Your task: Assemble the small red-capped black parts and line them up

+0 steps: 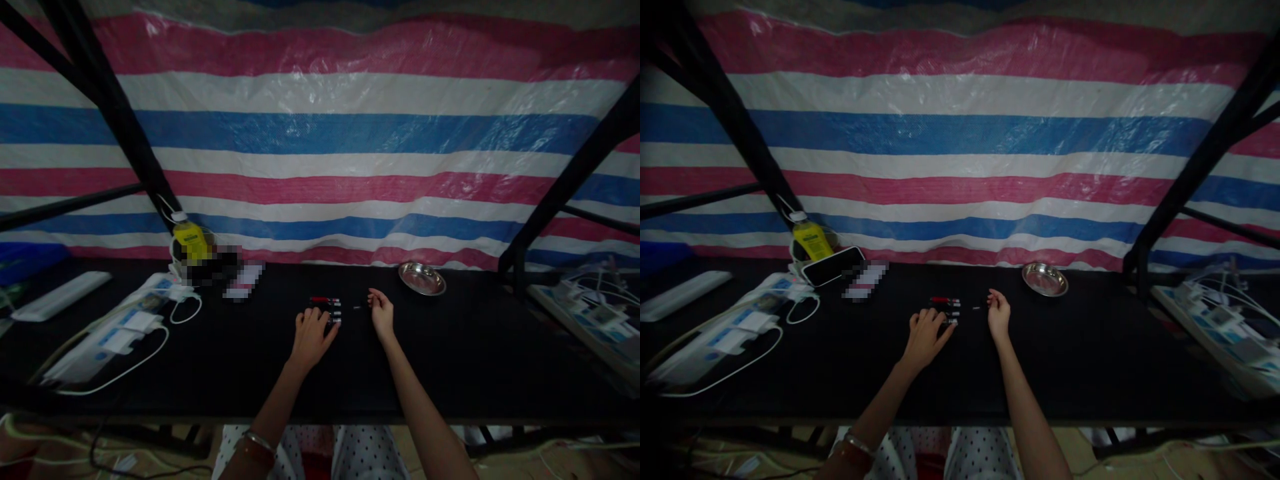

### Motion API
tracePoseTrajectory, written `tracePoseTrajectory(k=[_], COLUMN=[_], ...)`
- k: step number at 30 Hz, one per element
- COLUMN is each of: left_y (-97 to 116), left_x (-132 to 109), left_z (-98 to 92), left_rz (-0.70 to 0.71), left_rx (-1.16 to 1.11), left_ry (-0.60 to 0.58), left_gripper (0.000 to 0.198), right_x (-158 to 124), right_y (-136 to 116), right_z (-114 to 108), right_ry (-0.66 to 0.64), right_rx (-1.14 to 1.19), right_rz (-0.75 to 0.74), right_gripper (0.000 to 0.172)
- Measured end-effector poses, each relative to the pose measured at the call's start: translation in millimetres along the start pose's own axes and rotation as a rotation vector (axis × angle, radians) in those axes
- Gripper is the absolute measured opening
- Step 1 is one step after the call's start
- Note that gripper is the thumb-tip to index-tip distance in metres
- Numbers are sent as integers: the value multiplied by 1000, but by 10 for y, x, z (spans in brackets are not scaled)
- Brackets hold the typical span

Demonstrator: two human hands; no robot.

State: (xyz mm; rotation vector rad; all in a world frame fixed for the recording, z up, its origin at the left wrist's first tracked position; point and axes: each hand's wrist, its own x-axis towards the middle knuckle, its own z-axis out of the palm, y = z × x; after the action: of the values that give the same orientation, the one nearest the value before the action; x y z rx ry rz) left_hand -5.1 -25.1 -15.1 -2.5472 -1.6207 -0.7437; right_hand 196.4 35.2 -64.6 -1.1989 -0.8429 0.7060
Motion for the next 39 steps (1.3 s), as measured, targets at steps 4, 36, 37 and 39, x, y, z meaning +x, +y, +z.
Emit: tracePoseTrajectory(k=[4,36,37,39], left_y=[-7,-99,-107,-118], left_x=[4,76,86,108], left_z=[30,54,57,61], left_rz=[-13,46,59,82], left_rx=[22,-157,-148,-128], left_ry=[-18,-115,-122,-137], left_gripper=[30,38,39,41], right_x=[-56,-358,-364,-368], right_y=[55,-335,-341,-345], right_z=[33,82,90,104], right_ry=[-79,-400,-426,-468], right_rx=[-218,-703,-725,-754], right_rz=[-232,-575,-578,-579], right_gripper=[29,22,22,21])
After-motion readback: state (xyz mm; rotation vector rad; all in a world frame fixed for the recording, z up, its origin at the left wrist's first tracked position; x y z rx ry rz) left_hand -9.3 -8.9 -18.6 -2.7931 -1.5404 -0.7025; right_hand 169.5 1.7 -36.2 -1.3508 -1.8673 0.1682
